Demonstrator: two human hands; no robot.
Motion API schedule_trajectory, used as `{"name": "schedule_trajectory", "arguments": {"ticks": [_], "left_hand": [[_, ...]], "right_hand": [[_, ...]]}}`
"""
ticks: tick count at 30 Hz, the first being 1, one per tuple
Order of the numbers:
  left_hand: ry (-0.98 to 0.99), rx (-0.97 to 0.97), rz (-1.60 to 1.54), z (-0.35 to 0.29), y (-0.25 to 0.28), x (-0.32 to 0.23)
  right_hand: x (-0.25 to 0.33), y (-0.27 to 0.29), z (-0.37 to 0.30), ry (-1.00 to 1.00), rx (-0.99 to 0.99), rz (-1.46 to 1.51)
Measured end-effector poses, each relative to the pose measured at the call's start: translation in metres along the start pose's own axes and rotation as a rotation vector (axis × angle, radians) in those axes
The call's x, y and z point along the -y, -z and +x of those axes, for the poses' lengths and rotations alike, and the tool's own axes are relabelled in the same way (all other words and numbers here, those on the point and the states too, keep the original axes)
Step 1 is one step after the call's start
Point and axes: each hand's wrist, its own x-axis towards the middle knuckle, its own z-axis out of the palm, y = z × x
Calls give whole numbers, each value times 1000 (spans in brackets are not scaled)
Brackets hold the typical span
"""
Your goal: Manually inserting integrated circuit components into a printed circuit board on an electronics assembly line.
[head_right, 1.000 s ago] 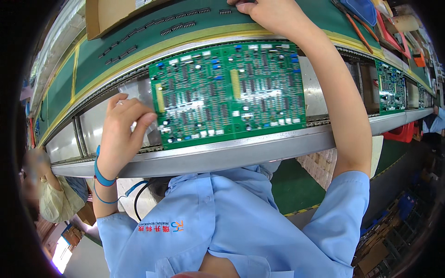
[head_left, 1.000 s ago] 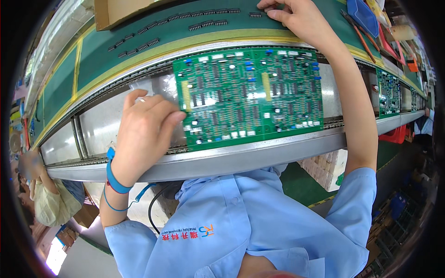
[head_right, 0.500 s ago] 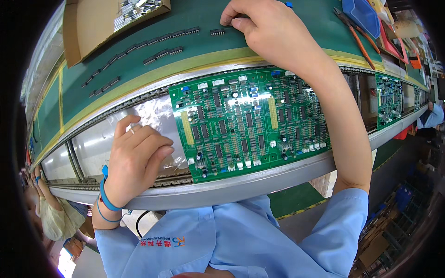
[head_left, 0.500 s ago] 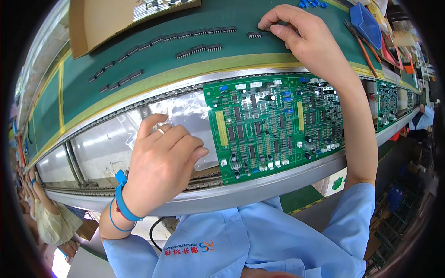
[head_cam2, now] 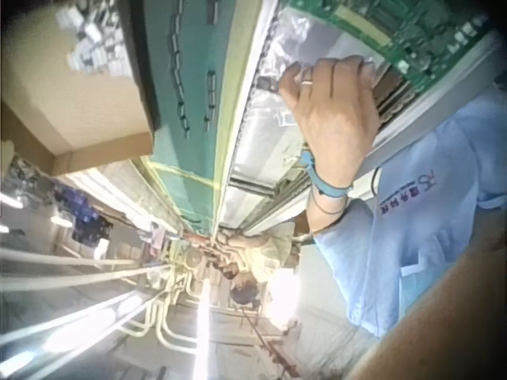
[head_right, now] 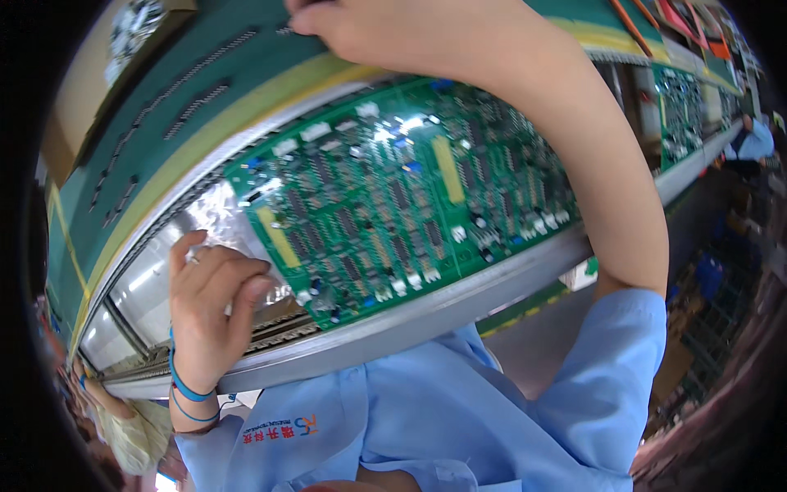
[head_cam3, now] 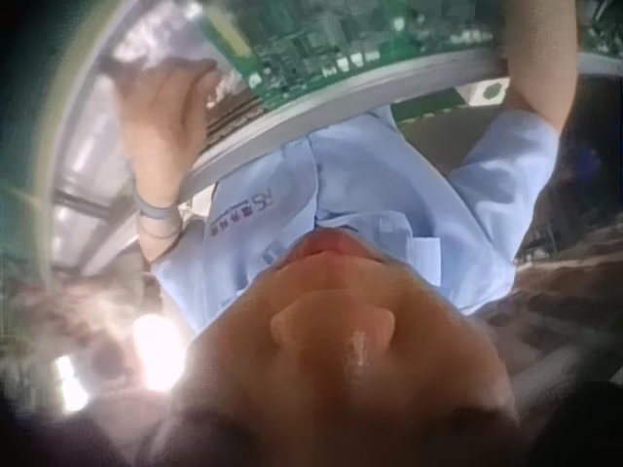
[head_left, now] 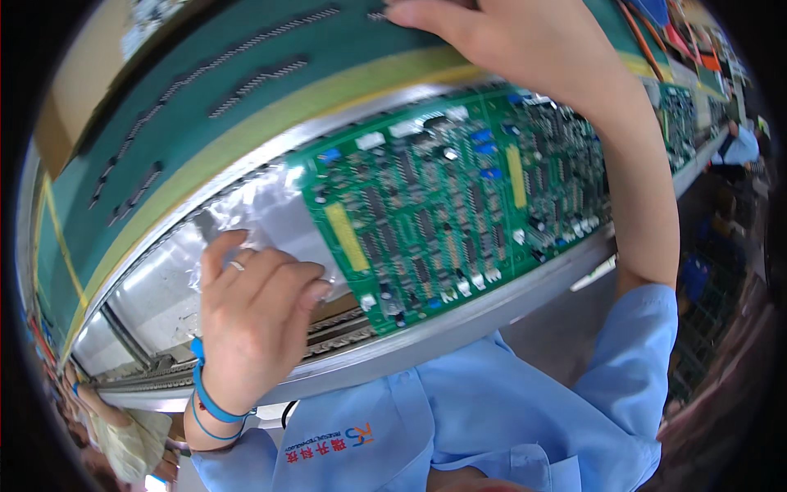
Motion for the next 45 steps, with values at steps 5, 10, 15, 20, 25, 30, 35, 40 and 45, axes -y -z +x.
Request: {"name": "schedule_trajectory", "arguments": {"ticks": [5, 10, 15, 20, 25, 30, 35, 40, 45], "left_hand": [[46, 31, 14, -1, 1, 0], [71, -3, 62, -8, 7, -4], [140, 33, -18, -27, 0, -4], [258, 18, -64, -48, 0, 6], [230, 59, -48, -50, 5, 5], [184, 65, -55, -52, 8, 7], [206, 109, -75, -53, 13, 2], [206, 126, -101, -52, 11, 3], [211, 142, -97, -53, 11, 5]], "right_hand": [[7, 3, -22, 30, -178, -191], [43, -2, -98, -380, -341, -73], [51, -21, -159, -665, -578, -56], [55, -41, -160, -714, -577, -126], [61, -46, -156, -812, -576, -209], [68, -43, -148, -930, -542, -197], [67, -47, -146, -957, -549, -160], [69, -42, -147, -983, -485, -173], [68, -45, -147, -986, -525, -181]]}}
